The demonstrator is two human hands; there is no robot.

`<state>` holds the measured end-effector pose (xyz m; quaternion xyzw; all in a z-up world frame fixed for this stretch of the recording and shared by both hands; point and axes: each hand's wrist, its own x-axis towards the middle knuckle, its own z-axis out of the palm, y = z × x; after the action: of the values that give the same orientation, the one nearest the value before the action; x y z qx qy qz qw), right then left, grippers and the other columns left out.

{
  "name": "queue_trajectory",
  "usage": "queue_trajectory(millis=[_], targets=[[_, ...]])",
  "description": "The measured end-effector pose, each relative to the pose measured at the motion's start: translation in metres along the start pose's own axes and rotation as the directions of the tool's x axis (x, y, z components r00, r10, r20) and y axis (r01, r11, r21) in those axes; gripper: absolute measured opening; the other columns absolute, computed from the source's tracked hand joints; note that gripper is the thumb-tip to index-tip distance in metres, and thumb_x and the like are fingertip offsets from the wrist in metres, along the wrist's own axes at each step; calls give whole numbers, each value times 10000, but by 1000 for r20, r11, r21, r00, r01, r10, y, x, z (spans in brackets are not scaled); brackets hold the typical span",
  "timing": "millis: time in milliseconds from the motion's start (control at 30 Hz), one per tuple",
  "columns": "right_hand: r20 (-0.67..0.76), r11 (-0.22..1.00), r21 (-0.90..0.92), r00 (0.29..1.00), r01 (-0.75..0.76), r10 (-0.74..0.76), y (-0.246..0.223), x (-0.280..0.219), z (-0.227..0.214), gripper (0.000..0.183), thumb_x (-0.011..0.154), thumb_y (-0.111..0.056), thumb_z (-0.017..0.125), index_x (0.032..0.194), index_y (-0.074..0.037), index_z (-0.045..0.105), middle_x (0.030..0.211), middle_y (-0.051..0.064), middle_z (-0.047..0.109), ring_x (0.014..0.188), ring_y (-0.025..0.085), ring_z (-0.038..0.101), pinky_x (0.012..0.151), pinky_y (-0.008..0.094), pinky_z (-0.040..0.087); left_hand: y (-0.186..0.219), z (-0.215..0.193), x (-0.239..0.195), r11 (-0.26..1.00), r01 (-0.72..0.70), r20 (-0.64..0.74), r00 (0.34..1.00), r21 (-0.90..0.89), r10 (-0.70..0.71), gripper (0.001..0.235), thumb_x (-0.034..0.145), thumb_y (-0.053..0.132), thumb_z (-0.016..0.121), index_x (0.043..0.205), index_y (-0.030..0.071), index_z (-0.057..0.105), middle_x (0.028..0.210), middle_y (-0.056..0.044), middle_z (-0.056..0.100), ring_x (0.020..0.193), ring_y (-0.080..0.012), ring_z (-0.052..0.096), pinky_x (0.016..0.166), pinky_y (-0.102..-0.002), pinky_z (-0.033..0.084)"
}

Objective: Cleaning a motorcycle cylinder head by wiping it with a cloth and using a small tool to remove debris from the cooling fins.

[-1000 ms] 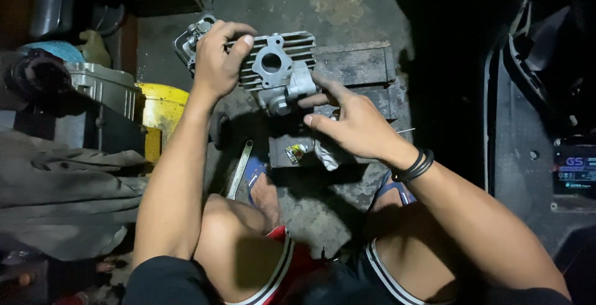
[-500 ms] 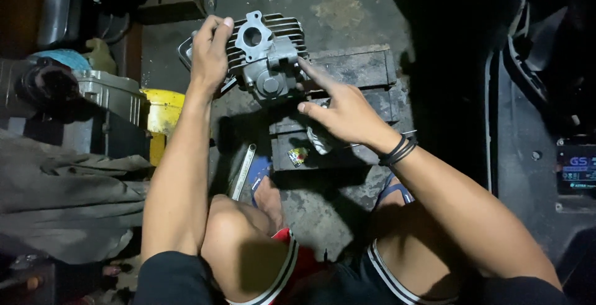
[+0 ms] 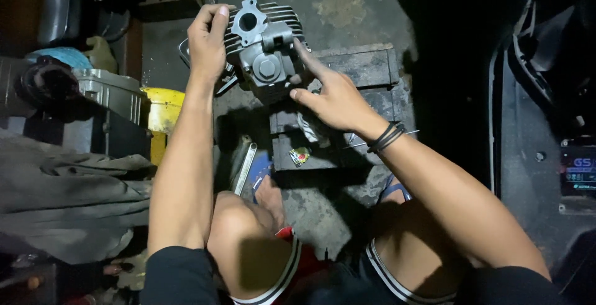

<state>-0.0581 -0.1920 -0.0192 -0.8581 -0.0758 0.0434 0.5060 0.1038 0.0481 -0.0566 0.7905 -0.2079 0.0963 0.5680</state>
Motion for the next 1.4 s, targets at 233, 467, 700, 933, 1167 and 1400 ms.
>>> queue_trajectory(millis=[233, 467, 700, 933, 1167, 1400], targets=[[-57, 1000, 12, 998, 0, 1, -1, 11, 4, 832, 872, -211, 667, 1603, -263, 275, 1034, -3, 749, 1003, 181, 702, 946, 324, 521, -17, 1, 9, 998, 49, 29, 998, -25, -48, 254, 1075, 225, 506, 1107, 39, 675, 1010, -31, 683, 911, -123, 581, 869, -269, 477], [-114, 992, 36, 986, -118, 121, -1, 17, 1, 799, 859, -247, 668, 1591, -218, 349, 948, 5, 720, 821, 147, 630, 793, 262, 512, 5, 12, 20, 979, 143, 21, 989, 147, -148, 248, 1045, 249, 521, 1090, 43, 651, 990, -47, 679, 901, -158, 598, 836, -315, 503], [-139, 999, -16, 989, -45, 43, 12, 17, -3, 730, 856, -223, 673, 1539, -169, 421, 1272, 128, 713, 1149, 259, 680, 973, 356, 517, 34, 9, 3, 952, 98, 19, 994, 290, -108, 215, 1026, 228, 560, 1078, 22, 593, 1017, -137, 705, 924, -264, 659, 839, -415, 521], [-44, 977, -193, 996, -88, 81, 16, -12, -13, 784, 841, -324, 702, 1503, 5, 439, 1306, 158, 682, 990, 270, 714, 856, 357, 554, 64, 24, -24, 961, 4, 58, 998, 276, -21, 165, 1032, 176, 518, 1022, 14, 549, 1010, -133, 624, 978, -256, 612, 897, -421, 509], [120, 954, -180, 958, -238, 262, -6, -48, -38, 706, 906, -362, 695, 1442, 63, 518, 1403, 290, 582, 1350, 461, 498, 1128, 566, 370, 83, 43, -55, 879, -210, 89, 978, 427, 191, 172, 1040, 254, 577, 1039, 82, 579, 928, -125, 552, 945, -409, 596, 875, -490, 458], [128, 933, -305, 962, -194, 242, 23, -63, -52, 613, 943, -399, 652, 1337, 69, 620, 1298, 301, 651, 1259, 460, 587, 1070, 548, 439, 95, 84, -68, 620, -386, 146, 904, 683, 402, 189, 963, 342, 623, 1031, 166, 625, 899, -20, 536, 908, -260, 599, 745, -400, 477]])
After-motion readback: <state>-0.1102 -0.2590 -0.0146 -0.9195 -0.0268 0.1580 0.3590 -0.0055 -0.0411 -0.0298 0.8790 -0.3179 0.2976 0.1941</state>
